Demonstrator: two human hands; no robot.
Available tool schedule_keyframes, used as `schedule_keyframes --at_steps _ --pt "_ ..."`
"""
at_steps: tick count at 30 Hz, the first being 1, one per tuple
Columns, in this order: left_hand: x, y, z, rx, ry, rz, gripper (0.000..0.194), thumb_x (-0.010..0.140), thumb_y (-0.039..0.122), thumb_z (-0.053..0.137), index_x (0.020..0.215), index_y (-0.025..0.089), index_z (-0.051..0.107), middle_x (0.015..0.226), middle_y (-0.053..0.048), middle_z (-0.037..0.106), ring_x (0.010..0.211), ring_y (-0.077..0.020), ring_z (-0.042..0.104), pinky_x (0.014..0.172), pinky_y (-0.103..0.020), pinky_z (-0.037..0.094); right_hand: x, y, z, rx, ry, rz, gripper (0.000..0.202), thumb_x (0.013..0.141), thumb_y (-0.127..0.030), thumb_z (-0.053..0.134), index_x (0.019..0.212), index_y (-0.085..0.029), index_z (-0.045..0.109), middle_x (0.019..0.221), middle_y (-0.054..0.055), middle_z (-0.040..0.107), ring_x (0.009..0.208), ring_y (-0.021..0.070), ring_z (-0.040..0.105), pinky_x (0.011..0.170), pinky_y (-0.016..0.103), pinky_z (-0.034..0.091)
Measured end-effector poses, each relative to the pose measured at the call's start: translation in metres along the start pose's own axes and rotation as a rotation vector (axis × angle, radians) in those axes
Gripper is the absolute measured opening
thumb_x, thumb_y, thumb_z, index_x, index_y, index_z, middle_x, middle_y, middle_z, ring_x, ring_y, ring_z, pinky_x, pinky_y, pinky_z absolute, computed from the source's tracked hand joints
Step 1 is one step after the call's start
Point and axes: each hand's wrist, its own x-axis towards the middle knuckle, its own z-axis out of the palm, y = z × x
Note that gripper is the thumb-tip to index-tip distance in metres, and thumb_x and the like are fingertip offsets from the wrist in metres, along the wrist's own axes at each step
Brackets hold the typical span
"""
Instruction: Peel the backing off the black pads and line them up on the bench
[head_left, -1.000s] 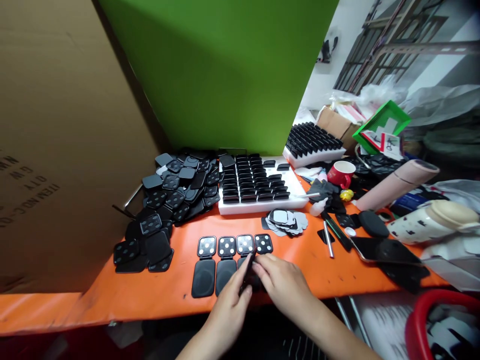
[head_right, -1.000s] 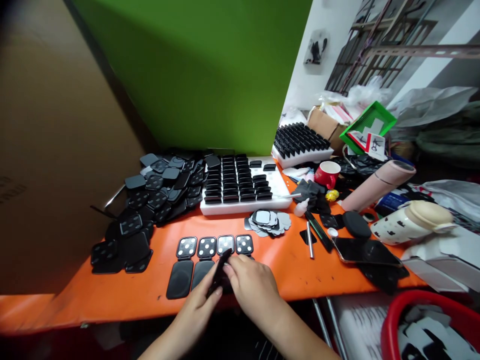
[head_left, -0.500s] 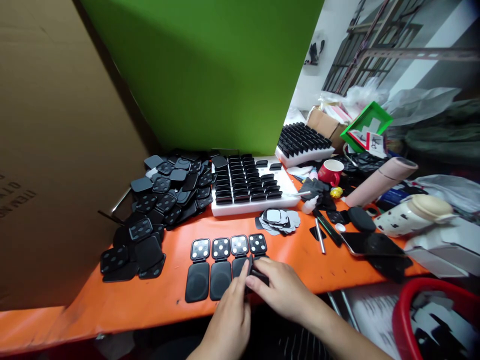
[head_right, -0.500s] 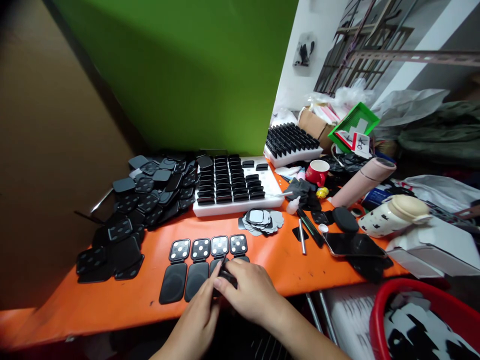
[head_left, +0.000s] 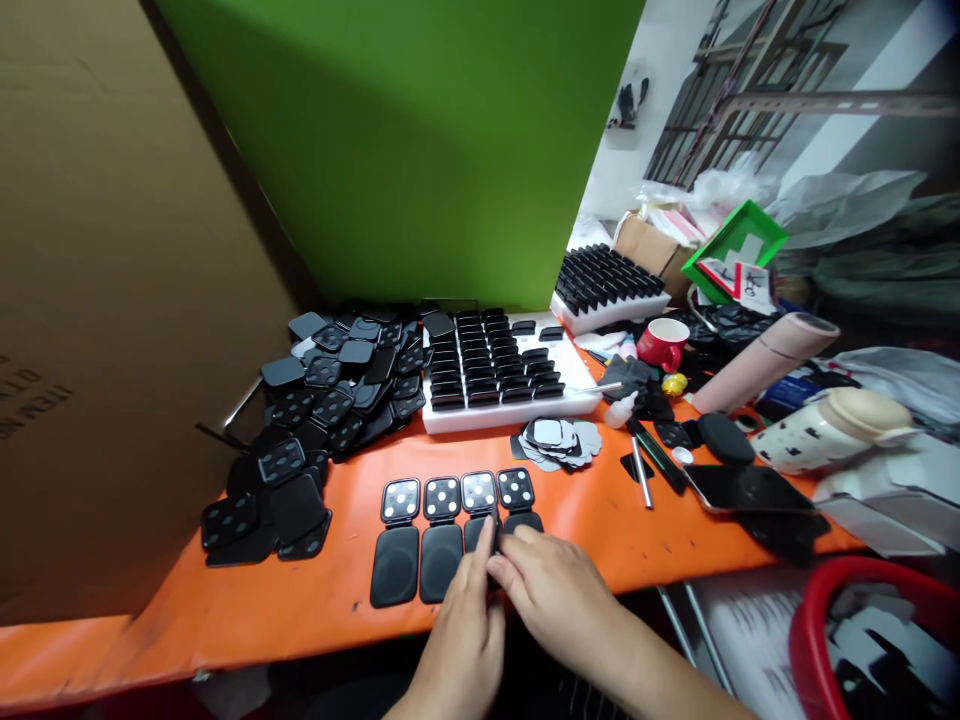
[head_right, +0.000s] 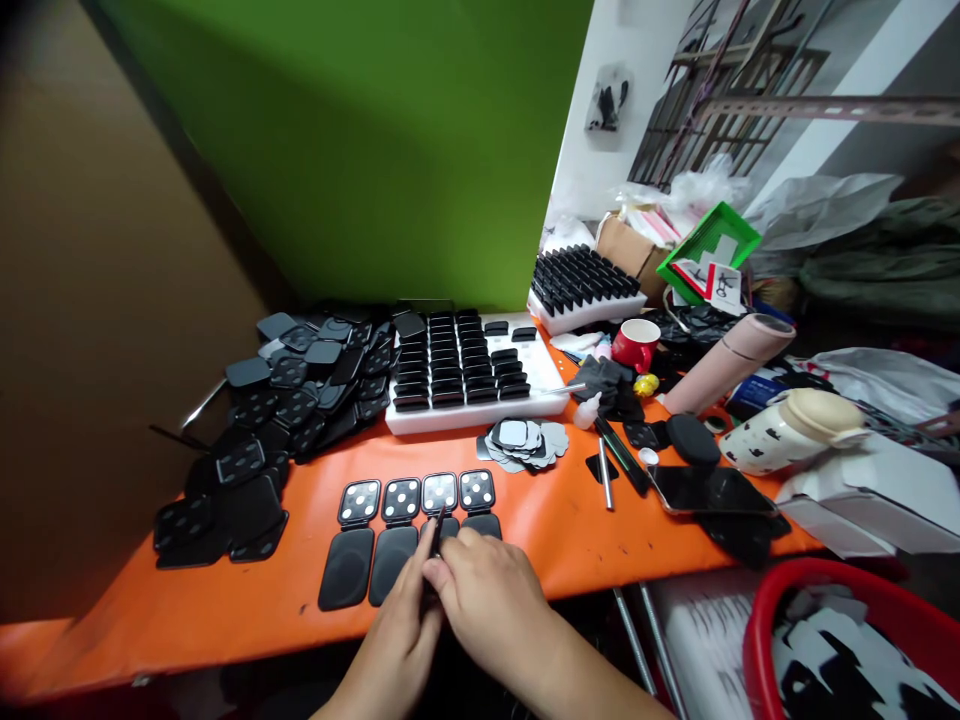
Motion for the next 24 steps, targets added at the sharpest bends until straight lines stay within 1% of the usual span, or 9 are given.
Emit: schedule_keyframes --at_steps 2,4,7,12,16,20,24 --pt "-0.0004 0.0004 -0.0019 -0.006 -0.01 0.0 0.057 0.089 0.016 0.031 0.141 0.023 0.007 0.146 -0.008 0.02 0.132 -0.0206 0.022 0.107 -0.043 0.022 -0.0029 -0.0011 0.0004 -0.014 0.015 -0.023 0.023 0.089 -0.033 0.039 0.082 -0.022 0.057 0.077 0.0 0.059 0.068 0.0137 0.052 0.059 0.025 0.032" --pt "-0.0012 0.001 -0.0033 -0.017 -0.016 -0.005 0.056 0.09 0.016 0.03 0.14 0.023 0.009 0.146 -0.008 0.021 0.132 -0.0202 0.022 0.107 -0.043 0.022 -0.0048 -0.0004 0.0012 -0.004 0.011 -0.027 0.022 0.089 -0.031 0.039 0.08 -0.021 0.057 0.077 -0.001 0.059 0.068 0.0131 0.052 0.059 0.024 0.032" --pt "-0.0026 0.0018 -0.0031 -0.019 -0.024 0.001 0.057 0.089 0.014 0.032 0.14 0.025 0.011 0.145 -0.006 0.023 0.131 -0.0197 0.025 0.107 -0.042 0.023 -0.0053 0.0033 0.0018 0.038 -0.021 0.0 0.024 0.091 -0.031 0.037 0.078 -0.021 0.055 0.076 -0.001 0.058 0.067 0.0123 0.052 0.059 0.023 0.032" --pt "-0.0035 0.0035 0.0012 -0.048 -0.026 0.006 0.058 0.088 0.013 0.032 0.14 0.026 0.008 0.146 -0.004 0.019 0.132 -0.0177 0.021 0.107 -0.04 0.022 -0.0057 0.0061 0.001 0.102 -0.037 0.032 0.021 0.09 -0.033 0.039 0.078 -0.021 0.052 0.077 -0.001 0.057 0.071 0.0127 0.053 0.06 0.022 0.035" --pt "-0.0034 0.0058 0.0018 -0.069 -0.024 0.015 0.059 0.088 0.011 0.033 0.14 0.027 0.01 0.147 -0.004 0.019 0.132 -0.0182 0.021 0.107 -0.041 0.022 -0.0074 0.0059 0.0004 0.117 -0.065 0.004 0.021 0.091 -0.027 0.037 0.077 -0.021 0.051 0.079 -0.001 0.056 0.073 0.0128 0.053 0.064 0.022 0.036" --pt "-0.0033 0.007 -0.0004 -0.054 -0.037 0.018 0.059 0.087 0.012 0.034 0.14 0.026 0.01 0.146 -0.006 0.02 0.132 -0.0193 0.022 0.107 -0.041 0.023 -0.009 0.0064 -0.0023 0.137 -0.089 -0.018 0.02 0.09 -0.022 0.035 0.08 -0.02 0.052 0.081 0.001 0.057 0.074 0.0131 0.052 0.067 0.023 0.037" --pt "-0.0039 0.0057 0.0001 -0.025 -0.037 0.022 0.055 0.089 0.016 0.032 0.14 0.023 0.011 0.143 -0.011 0.027 0.129 -0.021 0.027 0.106 -0.043 0.024 -0.0096 0.0047 -0.0046 0.181 -0.081 -0.024 0.015 0.087 -0.029 0.043 0.081 -0.02 0.053 0.08 0.0 0.057 0.074 0.0137 0.051 0.066 0.024 0.036"
